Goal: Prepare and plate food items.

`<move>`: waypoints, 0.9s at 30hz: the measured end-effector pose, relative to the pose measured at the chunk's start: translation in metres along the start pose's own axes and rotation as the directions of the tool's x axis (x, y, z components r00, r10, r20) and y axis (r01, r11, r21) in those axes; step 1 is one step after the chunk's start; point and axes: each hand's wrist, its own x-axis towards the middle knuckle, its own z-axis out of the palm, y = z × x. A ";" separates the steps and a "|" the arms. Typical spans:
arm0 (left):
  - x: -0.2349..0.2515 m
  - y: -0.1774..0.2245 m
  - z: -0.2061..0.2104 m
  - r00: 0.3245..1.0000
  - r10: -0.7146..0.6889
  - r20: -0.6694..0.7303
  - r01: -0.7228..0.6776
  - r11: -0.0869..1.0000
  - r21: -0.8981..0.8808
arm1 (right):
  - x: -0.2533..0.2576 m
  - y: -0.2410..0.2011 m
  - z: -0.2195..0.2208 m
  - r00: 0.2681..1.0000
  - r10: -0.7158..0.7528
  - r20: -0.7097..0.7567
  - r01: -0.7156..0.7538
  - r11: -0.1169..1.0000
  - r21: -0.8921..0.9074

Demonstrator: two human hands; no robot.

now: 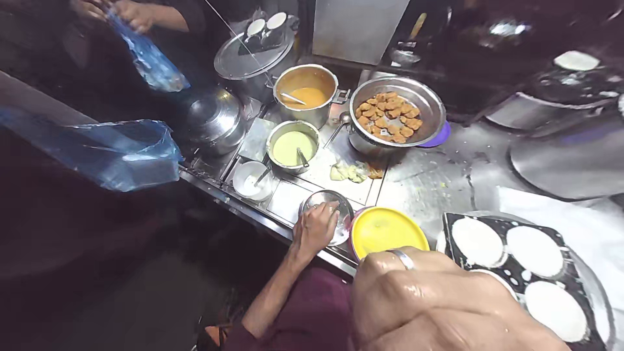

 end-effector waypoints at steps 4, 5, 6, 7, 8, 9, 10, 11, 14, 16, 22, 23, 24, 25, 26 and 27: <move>0.001 0.006 -0.004 1.000 -0.008 -0.002 0.008 1.000 0.006 | 0.003 0.012 -0.009 0.998 0.039 -0.050 -0.042 0.997 -0.067; 0.000 0.010 -0.012 1.000 -0.016 0.014 0.016 1.000 -0.003 | -0.002 0.018 -0.012 0.995 0.069 -0.076 -0.077 0.991 -0.107; 0.000 0.016 -0.024 1.000 -0.019 0.019 0.019 1.000 -0.012 | -0.009 0.027 -0.015 0.989 0.101 -0.112 -0.117 0.981 -0.153; -0.001 0.023 -0.038 1.000 -0.006 -0.005 0.006 1.000 -0.028 | -0.018 0.039 -0.018 0.978 0.146 -0.148 -0.172 0.968 -0.185; -0.002 0.028 -0.048 0.999 0.020 -0.049 -0.021 0.999 -0.025 | -0.027 0.054 -0.021 0.960 0.190 -0.204 -0.232 0.951 -0.206; -0.001 0.025 -0.043 0.993 0.062 -0.105 -0.061 0.998 0.012 | -0.037 0.071 -0.025 0.939 0.232 -0.254 -0.294 0.925 -0.241; -0.001 0.018 -0.031 0.990 0.081 -0.111 -0.076 0.996 0.043 | -0.050 0.087 -0.027 0.916 0.263 -0.304 -0.355 0.884 -0.304; -0.002 0.012 -0.019 0.991 0.082 -0.102 -0.075 0.995 0.067 | -0.064 0.102 -0.029 0.897 0.284 -0.340 -0.408 0.827 -0.387; -0.002 0.005 -0.007 1.000 0.008 0.014 -0.007 1.000 -0.007 | -0.109 0.140 -0.032 0.856 0.263 -0.444 -0.513 0.536 -0.671; -0.001 0.003 -0.006 0.999 0.006 0.036 -0.006 1.000 -0.025 | -0.136 0.154 -0.031 0.838 0.259 -0.479 -0.545 0.400 -0.737; 0.000 0.002 -0.010 0.998 -0.039 0.046 0.037 0.999 0.038 | -0.150 0.167 -0.030 0.798 0.426 -0.427 -0.594 0.679 -0.431; 0.001 0.008 -0.012 0.995 -0.066 0.072 0.063 0.997 0.034 | -0.145 0.163 -0.030 0.793 0.440 -0.423 -0.596 0.707 -0.381; 0.003 0.016 -0.012 0.992 -0.085 0.093 0.083 0.996 0.024 | -0.143 0.157 -0.032 0.783 0.456 -0.424 -0.604 0.721 -0.339; 0.006 0.022 -0.013 0.987 -0.093 0.127 0.093 0.996 0.005 | -0.142 0.153 -0.034 0.774 0.459 -0.436 -0.610 0.727 -0.317; 0.007 0.023 -0.016 0.980 -0.119 0.160 0.122 0.993 -0.005 | -0.137 0.155 -0.035 0.781 0.455 -0.428 -0.600 0.737 -0.311; 0.004 0.016 -0.022 0.974 -0.154 0.167 0.154 0.988 0.013 | -0.130 0.164 -0.033 0.798 0.450 -0.401 -0.581 0.752 -0.312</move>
